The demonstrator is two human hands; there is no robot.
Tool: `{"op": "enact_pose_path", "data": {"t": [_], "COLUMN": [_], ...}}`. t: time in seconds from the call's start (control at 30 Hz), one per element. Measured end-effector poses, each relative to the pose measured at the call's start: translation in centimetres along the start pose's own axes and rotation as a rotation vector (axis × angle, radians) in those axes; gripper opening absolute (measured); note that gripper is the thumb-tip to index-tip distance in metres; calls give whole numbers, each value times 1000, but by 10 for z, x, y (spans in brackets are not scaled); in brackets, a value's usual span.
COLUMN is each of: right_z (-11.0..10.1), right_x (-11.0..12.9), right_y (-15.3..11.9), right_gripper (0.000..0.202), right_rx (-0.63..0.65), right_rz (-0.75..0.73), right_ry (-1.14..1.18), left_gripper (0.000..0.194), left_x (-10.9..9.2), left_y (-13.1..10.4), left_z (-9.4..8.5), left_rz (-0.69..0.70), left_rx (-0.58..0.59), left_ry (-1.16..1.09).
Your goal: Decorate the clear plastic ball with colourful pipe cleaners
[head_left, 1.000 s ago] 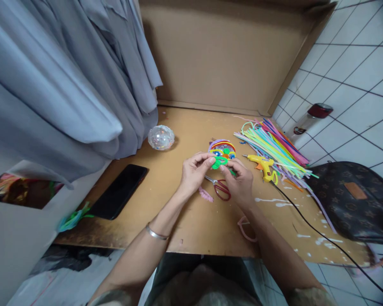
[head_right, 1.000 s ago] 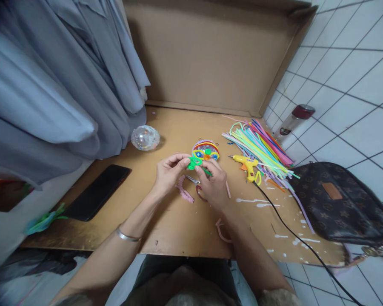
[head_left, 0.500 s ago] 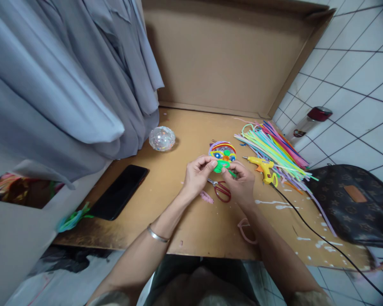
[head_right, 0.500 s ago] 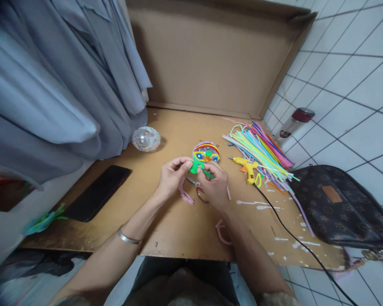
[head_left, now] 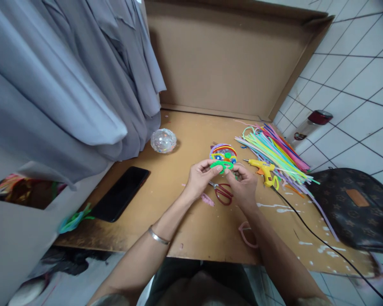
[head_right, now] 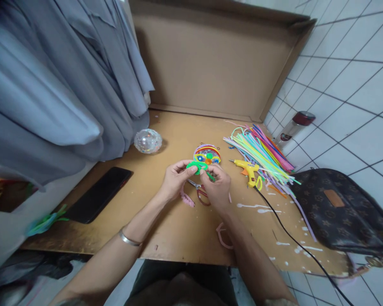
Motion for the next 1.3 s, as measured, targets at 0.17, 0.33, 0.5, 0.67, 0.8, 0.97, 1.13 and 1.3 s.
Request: {"op": "enact_pose_path", "data": {"t": [0.17, 0.33, 0.5, 0.67, 0.8, 0.97, 1.13, 1.3], "right_z": [1, 1, 1, 1, 1, 2, 1, 1], "right_x": [5, 3, 5, 8, 8, 5, 6, 7], "right_y": [-2, -2, -1, 0, 0, -2, -1, 0], "right_gripper": [14, 16, 18, 17, 19, 17, 17, 16], "right_rx": [17, 17, 10, 16, 23, 35, 30, 28], "right_rz": [-21, 33, 39, 41, 25, 39, 32, 0], "right_ry": [-29, -25, -13, -4, -16, -12, -23, -34], "left_gripper": [41, 39, 37, 38, 40, 37, 35, 36], "left_x": [2, 4, 5, 3, 2, 2, 6, 9], "left_y": [0, 2, 3, 4, 4, 5, 6, 7], "left_z": [-4, -7, -8, -8, -6, -8, -12, -12], "left_rz": [10, 32, 27, 43, 57, 90, 77, 62], "left_rx": [-57, -62, -64, -71, -59, -72, -96, -94], "left_ry": [-12, -25, -18, -27, -24, -13, -21, -62]}}
Point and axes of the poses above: each hand's wrist, its own y-axis towards the middle knuckle, its own z-axis out of the palm, x = y × z, the point moved 6 cm from there along y, towards the middle knuckle, and after that the axes turned 8 degrees about x, right-handed, at the moved point
